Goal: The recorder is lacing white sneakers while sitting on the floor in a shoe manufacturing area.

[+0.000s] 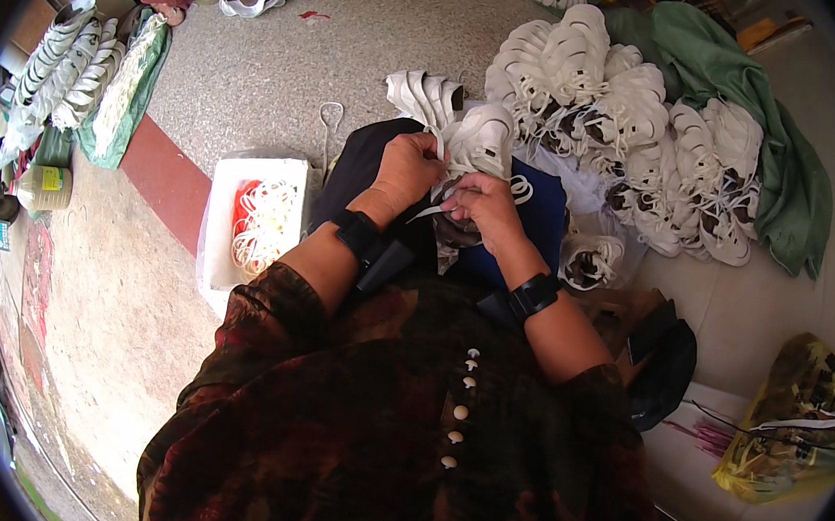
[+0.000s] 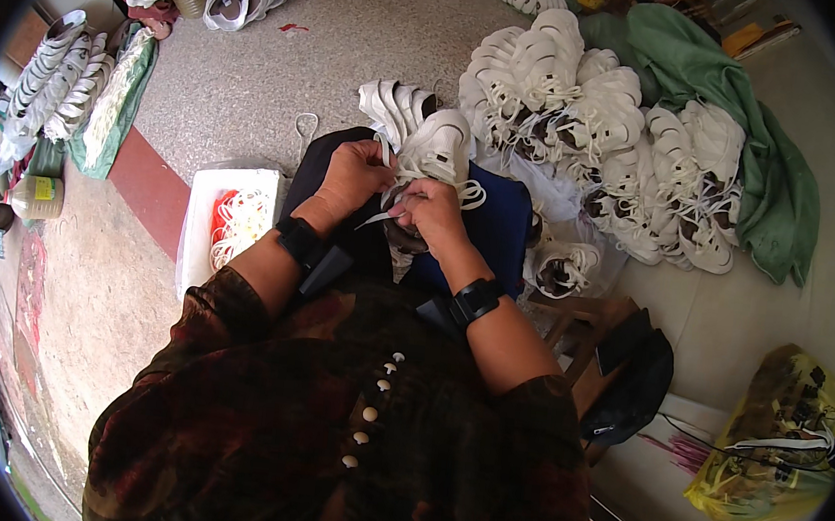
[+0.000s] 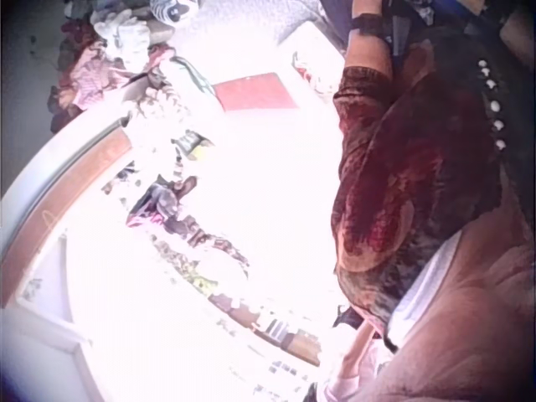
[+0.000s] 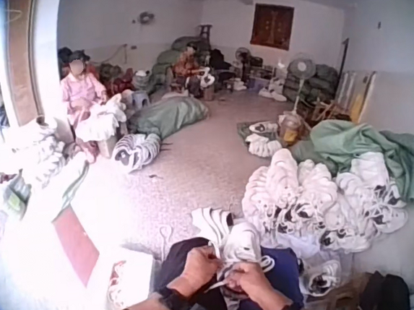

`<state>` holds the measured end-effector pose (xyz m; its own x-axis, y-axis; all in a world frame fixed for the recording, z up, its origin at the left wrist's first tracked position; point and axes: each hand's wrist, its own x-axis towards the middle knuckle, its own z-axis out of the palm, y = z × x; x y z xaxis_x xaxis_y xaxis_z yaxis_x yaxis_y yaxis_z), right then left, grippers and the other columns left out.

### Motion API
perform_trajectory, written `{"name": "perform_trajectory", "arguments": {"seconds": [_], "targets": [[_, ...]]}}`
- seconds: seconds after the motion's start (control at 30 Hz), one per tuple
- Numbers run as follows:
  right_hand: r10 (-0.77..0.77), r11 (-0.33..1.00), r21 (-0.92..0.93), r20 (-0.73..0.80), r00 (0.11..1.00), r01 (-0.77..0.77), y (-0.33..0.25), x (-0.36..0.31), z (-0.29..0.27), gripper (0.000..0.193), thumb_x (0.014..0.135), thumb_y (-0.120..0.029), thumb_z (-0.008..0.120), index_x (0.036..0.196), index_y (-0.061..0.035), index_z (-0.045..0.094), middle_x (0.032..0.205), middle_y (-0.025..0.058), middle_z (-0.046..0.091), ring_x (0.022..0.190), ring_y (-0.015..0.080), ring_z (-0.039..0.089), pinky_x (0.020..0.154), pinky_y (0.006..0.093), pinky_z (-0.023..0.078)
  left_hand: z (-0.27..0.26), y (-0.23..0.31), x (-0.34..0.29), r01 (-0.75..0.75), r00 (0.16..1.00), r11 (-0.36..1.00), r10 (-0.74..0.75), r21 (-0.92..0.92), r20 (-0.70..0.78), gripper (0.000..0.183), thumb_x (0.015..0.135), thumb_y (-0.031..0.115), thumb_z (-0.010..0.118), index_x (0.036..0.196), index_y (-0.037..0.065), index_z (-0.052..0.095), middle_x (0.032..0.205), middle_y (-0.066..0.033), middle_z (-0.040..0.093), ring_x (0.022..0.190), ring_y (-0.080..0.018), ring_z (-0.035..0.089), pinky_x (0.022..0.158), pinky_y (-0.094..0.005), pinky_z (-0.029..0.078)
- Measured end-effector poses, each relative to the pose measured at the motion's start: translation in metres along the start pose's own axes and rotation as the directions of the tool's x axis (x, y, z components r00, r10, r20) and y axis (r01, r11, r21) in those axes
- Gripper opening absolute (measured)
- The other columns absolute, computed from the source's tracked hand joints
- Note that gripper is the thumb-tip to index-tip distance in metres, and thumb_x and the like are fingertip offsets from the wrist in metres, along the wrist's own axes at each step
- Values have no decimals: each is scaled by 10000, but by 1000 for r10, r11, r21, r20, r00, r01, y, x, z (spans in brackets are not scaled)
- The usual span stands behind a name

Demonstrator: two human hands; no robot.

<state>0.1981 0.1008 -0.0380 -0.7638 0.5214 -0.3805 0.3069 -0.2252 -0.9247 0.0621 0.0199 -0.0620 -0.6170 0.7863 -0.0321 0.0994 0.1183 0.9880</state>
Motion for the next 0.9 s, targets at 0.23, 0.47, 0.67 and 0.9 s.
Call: {"name": "perform_trajectory", "arguments": {"seconds": [0.23, 0.47, 0.67, 0.9], "targets": [[-17, 998, 58, -32, 999, 19, 2, -1, 4, 111, 795, 10, 452, 847, 42, 545, 717, 153, 626, 553, 127, 560, 484, 207, 422, 3, 2, 2, -52, 997, 998, 50, 32, 57, 25, 716, -21, 617, 727, 1, 614, 600, -2, 579, 551, -40, 510, 485, -204, 413], [-59, 998, 6, -63, 996, 59, 1, -2, 6, 148, 791, 25, 442, 878, 55, 558, 713, 137, 622, 576, 133, 586, 484, 207, 431, 11, 20, -10, -209, 972, 841, 236, 499, 10, 70, 664, 107, 632, 726, 75, 624, 661, -128, 596, 578, -292, 582, 529, -321, 464], [-119, 975, -207, -196, 973, 78, 16, 14, 12, 123, 737, 4, 479, 768, 27, 596, 633, 120, 596, 495, 192, 583, 452, 277, 446, 6, 23, -26, -535, 826, 536, 493, 653, 272, 106, 654, 126, 618, 700, 63, 545, 660, -113, 580, 637, -299, 594, 548, -373, 468], [-146, 840, -516, 80, 986, 166, 8, -7, -6, 84, 695, -16, 491, 655, -6, 564, 582, 144, 552, 517, 267, 569, 496, 379, 429, -3, 18, -33, -498, 855, 601, 461, 625, 237, 220, 650, 76, 613, 853, 22, 548, 725, -113, 606, 688, -310, 600, 620, -378, 488]]}}
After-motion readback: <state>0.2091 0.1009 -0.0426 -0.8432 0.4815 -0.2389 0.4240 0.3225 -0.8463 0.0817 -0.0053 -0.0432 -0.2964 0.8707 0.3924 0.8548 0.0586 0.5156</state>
